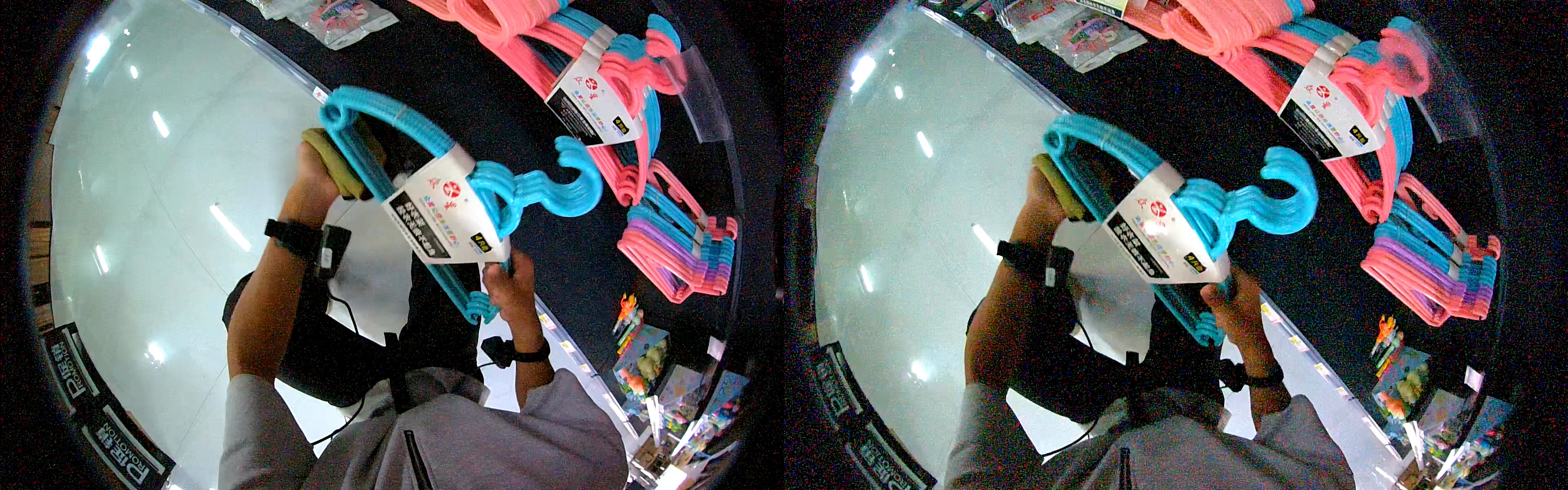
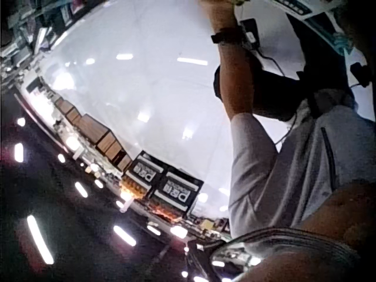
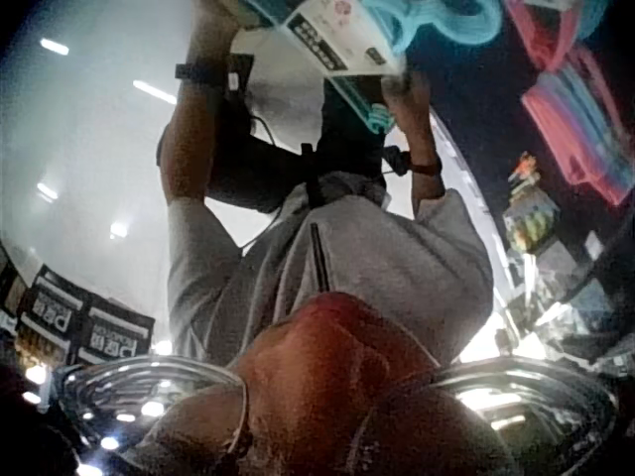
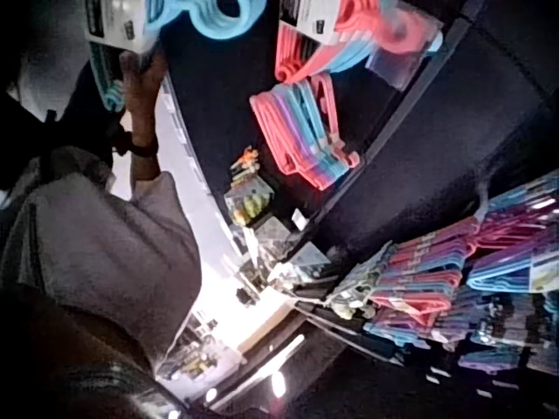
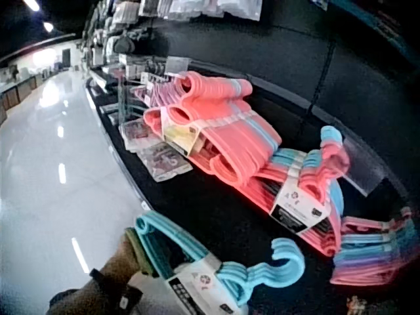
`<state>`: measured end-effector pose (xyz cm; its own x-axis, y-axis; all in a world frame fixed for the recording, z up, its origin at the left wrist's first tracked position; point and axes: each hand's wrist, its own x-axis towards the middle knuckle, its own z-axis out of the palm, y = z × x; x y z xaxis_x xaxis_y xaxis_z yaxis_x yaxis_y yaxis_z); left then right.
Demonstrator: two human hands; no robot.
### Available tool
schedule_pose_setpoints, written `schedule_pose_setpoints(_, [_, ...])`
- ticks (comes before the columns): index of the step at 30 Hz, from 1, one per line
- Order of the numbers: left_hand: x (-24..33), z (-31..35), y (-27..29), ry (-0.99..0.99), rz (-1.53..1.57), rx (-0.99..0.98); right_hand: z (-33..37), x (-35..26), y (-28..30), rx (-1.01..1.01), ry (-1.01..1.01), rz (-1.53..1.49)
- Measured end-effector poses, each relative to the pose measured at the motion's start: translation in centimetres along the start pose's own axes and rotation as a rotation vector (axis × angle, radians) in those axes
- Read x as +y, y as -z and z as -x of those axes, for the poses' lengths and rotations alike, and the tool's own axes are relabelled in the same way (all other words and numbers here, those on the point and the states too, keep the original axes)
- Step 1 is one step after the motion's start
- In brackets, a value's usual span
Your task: The person kneels on the floor and wipes stacks of pink and blue plastic hangers with a yellow cloth. They handle the hangers one at a time, wiping the surfaces and then placing them back on the display shelf.
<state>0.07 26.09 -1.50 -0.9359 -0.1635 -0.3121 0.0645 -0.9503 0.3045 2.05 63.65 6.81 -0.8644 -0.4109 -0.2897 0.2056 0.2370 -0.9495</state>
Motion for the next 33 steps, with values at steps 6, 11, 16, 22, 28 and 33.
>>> schedule_pose_setpoints(6, [1.6, 2.1, -0.2, 0.018, 0.048, 0.044, 2.9, -5.1, 1.6, -0.025, 0.125, -0.021])
schedule_pose_setpoints(11, [-4.1, 6.0, -3.7, 0.046, -0.202, 0.188, 4.1, -4.9, 1.7, 0.102, 0.021, 0.196])
schedule_pose_setpoints(16, [-9.6, 6.7, -2.4, 0.259, -0.044, 0.222, 1.9, -5.1, -3.5, 0.177, 0.006, 0.125])
schedule_pose_setpoints(22, [-13.5, 6.9, -2.0, 0.418, -0.035, -0.198, -3.2, -5.1, -10.6, 0.238, 0.136, -0.14])
schedule_pose_setpoints(28, [-13.1, 7.1, -3.9, 0.414, -0.395, 0.205, -6.2, -4.1, -11.7, 0.333, 0.274, -0.196])
schedule_pose_setpoints(33, [-11.9, 7.7, -3.5, 0.472, -0.657, 0.198, -5.0, -3.8, -10.1, 0.113, 0.23, -0.244])
